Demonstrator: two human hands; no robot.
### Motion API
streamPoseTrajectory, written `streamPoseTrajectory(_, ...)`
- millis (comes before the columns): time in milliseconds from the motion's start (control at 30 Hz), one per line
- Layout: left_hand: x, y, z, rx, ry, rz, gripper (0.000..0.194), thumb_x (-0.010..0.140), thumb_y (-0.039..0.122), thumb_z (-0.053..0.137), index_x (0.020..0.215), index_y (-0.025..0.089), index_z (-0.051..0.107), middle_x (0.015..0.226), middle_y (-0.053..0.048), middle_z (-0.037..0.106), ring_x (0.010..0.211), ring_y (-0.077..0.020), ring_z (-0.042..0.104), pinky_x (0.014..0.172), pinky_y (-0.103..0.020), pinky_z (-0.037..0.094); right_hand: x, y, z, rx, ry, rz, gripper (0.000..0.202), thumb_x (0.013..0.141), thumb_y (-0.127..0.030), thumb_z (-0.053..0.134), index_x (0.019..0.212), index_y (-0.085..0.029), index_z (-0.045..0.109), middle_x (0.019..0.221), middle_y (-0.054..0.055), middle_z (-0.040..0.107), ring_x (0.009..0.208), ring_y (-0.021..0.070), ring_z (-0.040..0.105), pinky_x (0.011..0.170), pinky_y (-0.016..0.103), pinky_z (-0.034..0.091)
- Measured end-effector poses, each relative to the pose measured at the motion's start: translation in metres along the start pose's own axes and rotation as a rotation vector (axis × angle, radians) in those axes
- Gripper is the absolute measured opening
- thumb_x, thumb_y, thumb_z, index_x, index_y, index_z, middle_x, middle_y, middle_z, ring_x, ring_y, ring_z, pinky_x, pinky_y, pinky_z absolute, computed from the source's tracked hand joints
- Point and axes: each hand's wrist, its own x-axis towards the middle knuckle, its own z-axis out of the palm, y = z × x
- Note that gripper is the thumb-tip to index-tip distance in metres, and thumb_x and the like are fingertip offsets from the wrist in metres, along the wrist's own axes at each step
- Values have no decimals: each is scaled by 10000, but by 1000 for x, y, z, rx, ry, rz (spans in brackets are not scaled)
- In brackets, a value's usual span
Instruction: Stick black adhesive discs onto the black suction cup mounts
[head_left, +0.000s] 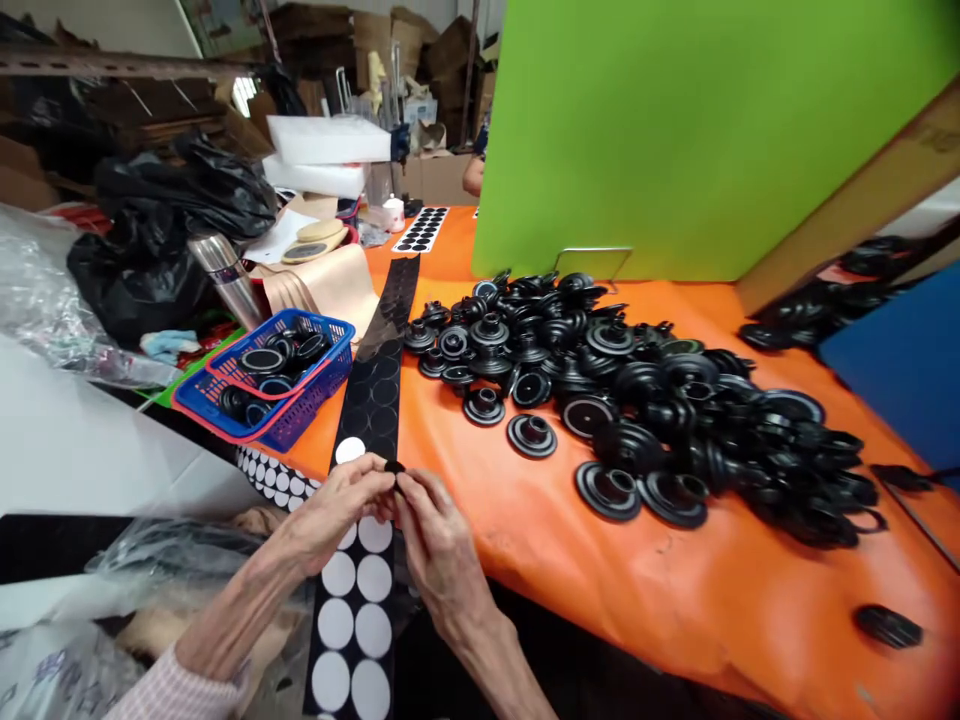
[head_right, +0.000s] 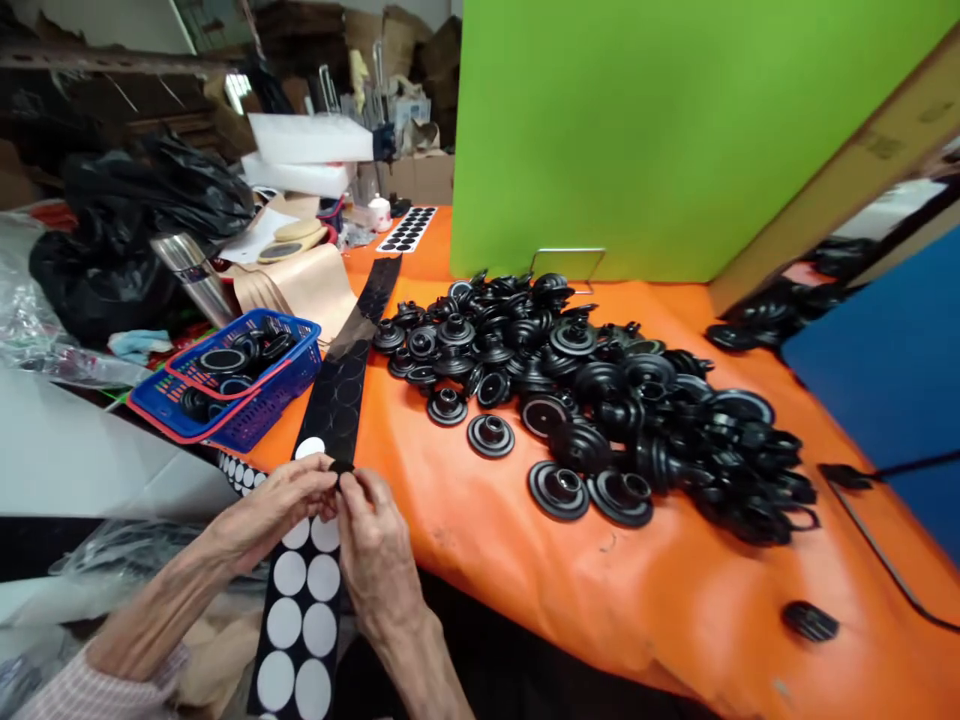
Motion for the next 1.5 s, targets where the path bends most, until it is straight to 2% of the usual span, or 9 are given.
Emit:
streamPoseTrajectory(67, 5, 3, 15, -30, -53, -11, 244, 725, 382, 674, 784, 161, 591, 698, -7, 586, 655, -123, 538, 658, -241, 428, -3, 1, -10, 150, 60, 166, 253, 905, -319, 504, 1118, -216, 594, 1164, 115, 622, 1013, 218, 642, 825, 356, 560)
streamPoseTrajectory(167, 20, 10, 31, 208, -137, 24, 249, 773, 412, 632, 823, 168, 640, 719, -34, 622, 655, -156, 573, 654, -267, 443, 2, 5, -34, 294, 213, 420, 241, 868, -434, 558, 902, -197, 587, 858, 44, 649, 748, 168, 632, 673, 299, 550)
streamPoseTrajectory(300, 65, 26, 57, 583, 187, 413, 130, 780, 330, 647, 823, 207, 659, 914, -75, 633, 878, -237, 586, 877, -343, 411, 9, 7, -67, 331, 450, 468, 283, 814, -486, 609, 785, -212, 543, 718, -16, 568, 658, 137, 551, 635, 256, 491)
streamPoseTrajectory(533, 131, 27, 101, 501, 127, 394, 219, 687, 154, 707, 864, 200, 586, 1182, -116, 546, 1245, -351, 403, 1059, -432, 248, -19, 5, -111, 285, 229, 477, 228, 829, -453, 611, 842, -227, 640, 938, 27, 589, 701, 127, 560, 655, 239, 484)
streamPoseTrajectory(700, 108, 26, 73, 361, 30, 261, 184, 757, 267, 666, 825, 188, 515, 887, -74, 594, 945, -246, 593, 879, -413, 454, -31, 11, -116, 195, 219, 443, 227, 833, -442, 597, 868, -228, 665, 801, 21, 637, 759, 175, 621, 688, 260, 516)
streamPoseTrajectory(833, 68, 18, 52, -161, -142, -10, 260, 775, 334, 681, 946, 190, 549, 874, -47, 635, 756, -175, 631, 687, -336, 533, -29, 8, -108, 77, 165, 346, 202, 863, -393, 565, 936, -231, 660, 859, 37, 660, 796, 186, 632, 709, 281, 515)
streamPoseTrajectory(933, 45, 8, 47, -476, -144, -163, 277, 806, 403, 664, 921, 160, 598, 906, -70, 646, 772, -174, 630, 621, -280, 526, -26, 2, -102, 68, 142, 347, 174, 852, -371, 591, 956, -234, 619, 736, -1, 605, 671, 154, 584, 654, 278, 494)
streamPoseTrajectory(1267, 13, -8, 44, -368, -157, -57, 275, 862, 352, 609, 1025, 138, 668, 1036, -116, 656, 812, -177, 628, 659, -294, 539, -17, -12, -88, 528, 134, 623, 263, 775, -457, 690, 768, -210, 599, 705, -24, 548, 680, 113, 523, 665, 222, 448)
streamPoseTrajectory(1500, 7, -15, 44, -352, -229, -67, 313, 867, 314, 599, 1128, 155, 662, 1128, -137, 659, 929, -239, 645, 737, -369, 561, -16, -6, -66, 458, 289, 548, 227, 761, -425, 690, 736, -203, 648, 1119, 51, 549, 1057, 194, 540, 884, 307, 450)
